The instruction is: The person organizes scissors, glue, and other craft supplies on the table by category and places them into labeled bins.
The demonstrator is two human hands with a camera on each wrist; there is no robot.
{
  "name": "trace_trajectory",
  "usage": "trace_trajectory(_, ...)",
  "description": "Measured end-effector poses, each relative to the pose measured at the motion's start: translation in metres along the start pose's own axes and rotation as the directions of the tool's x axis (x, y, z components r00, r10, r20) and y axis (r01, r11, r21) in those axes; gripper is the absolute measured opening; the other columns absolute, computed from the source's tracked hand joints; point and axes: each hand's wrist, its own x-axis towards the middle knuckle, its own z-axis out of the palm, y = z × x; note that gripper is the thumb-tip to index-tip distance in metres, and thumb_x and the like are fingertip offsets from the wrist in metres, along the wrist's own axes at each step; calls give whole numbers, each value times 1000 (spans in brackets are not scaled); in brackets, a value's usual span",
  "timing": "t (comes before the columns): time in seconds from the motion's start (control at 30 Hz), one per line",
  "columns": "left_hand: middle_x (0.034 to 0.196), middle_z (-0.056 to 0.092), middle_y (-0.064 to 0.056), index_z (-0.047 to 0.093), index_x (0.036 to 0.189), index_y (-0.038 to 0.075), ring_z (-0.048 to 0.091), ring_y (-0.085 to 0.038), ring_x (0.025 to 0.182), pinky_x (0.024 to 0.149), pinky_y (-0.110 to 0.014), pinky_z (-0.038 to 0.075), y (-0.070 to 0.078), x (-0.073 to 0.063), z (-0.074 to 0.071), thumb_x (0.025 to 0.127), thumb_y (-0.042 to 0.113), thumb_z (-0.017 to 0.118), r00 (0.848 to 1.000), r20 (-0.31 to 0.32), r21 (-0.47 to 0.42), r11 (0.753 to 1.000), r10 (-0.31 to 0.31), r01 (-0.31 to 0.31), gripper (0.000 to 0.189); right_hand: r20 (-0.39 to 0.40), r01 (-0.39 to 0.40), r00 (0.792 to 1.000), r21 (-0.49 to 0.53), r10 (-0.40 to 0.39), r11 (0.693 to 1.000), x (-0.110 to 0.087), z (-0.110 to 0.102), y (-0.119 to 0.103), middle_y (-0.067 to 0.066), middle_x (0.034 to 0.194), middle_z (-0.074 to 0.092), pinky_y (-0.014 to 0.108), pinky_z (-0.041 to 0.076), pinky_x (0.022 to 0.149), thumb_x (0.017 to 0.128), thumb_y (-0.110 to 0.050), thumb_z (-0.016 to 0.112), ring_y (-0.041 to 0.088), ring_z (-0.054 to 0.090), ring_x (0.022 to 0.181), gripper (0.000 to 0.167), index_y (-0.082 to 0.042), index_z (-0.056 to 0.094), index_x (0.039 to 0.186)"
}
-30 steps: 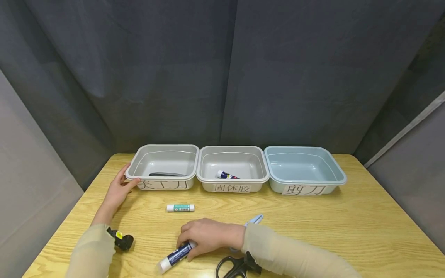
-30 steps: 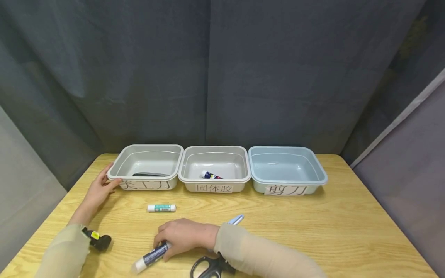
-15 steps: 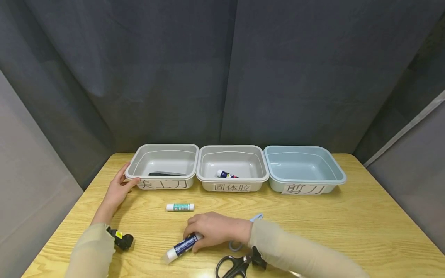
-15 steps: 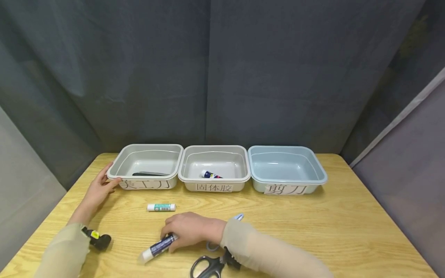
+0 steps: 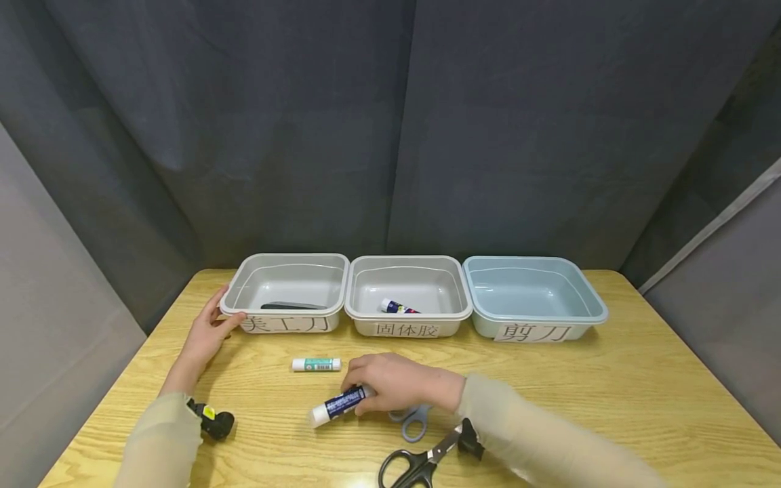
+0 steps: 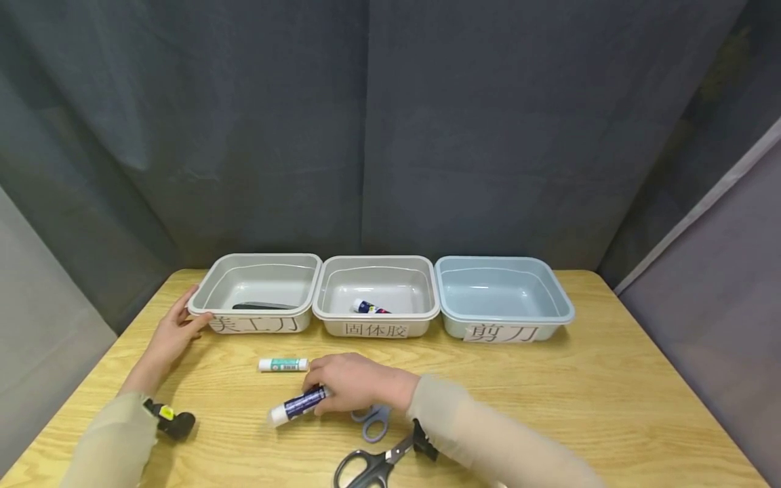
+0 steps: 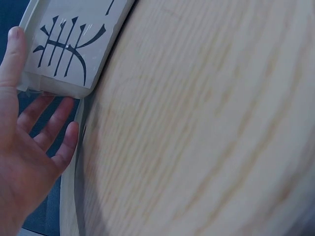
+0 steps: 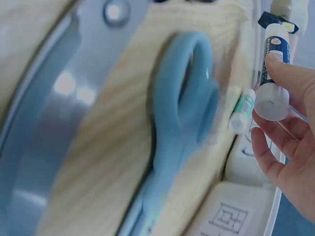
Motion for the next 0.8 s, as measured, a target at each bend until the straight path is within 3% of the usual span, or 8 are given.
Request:
trace_trajectory(0.3, 147, 27, -17, 12, 147, 25, 43, -31, 111, 69, -13, 40, 0, 0, 0, 85, 44, 58, 1000, -3, -7, 1000, -7, 7, 80, -41, -66, 997, -20, 65, 998, -12, -21, 19, -9, 99, 59, 19, 43, 73, 79, -36, 68, 0, 50, 77, 34, -20, 64, 109)
trace_trajectory(0.57, 147, 26, -17, 12, 147, 23, 42, -31, 112, 70, -12, 39, -1, 0, 0, 84, 45, 58, 1000, 0, 1, 1000, -6, 6, 81, -113, -81, 991, -82, 71, 993, -25, -42, 36, -7, 97, 60, 25, 45, 74, 79, -38, 68, 4, 52, 78, 37, -17, 65, 110)
trace_trajectory(0.8, 146, 27, -18, 11, 147, 26, 43, -31, 111, 69, -13, 40, -2, 1, 0, 85, 45, 58, 1000, 4, 2, 1000, -10, 10, 80, -174, -137, 977, -64, 124, 989, -35, -57, 49, -7, 97, 60, 26, 46, 72, 79, -33, 69, 5, 52, 77, 32, -18, 65, 107)
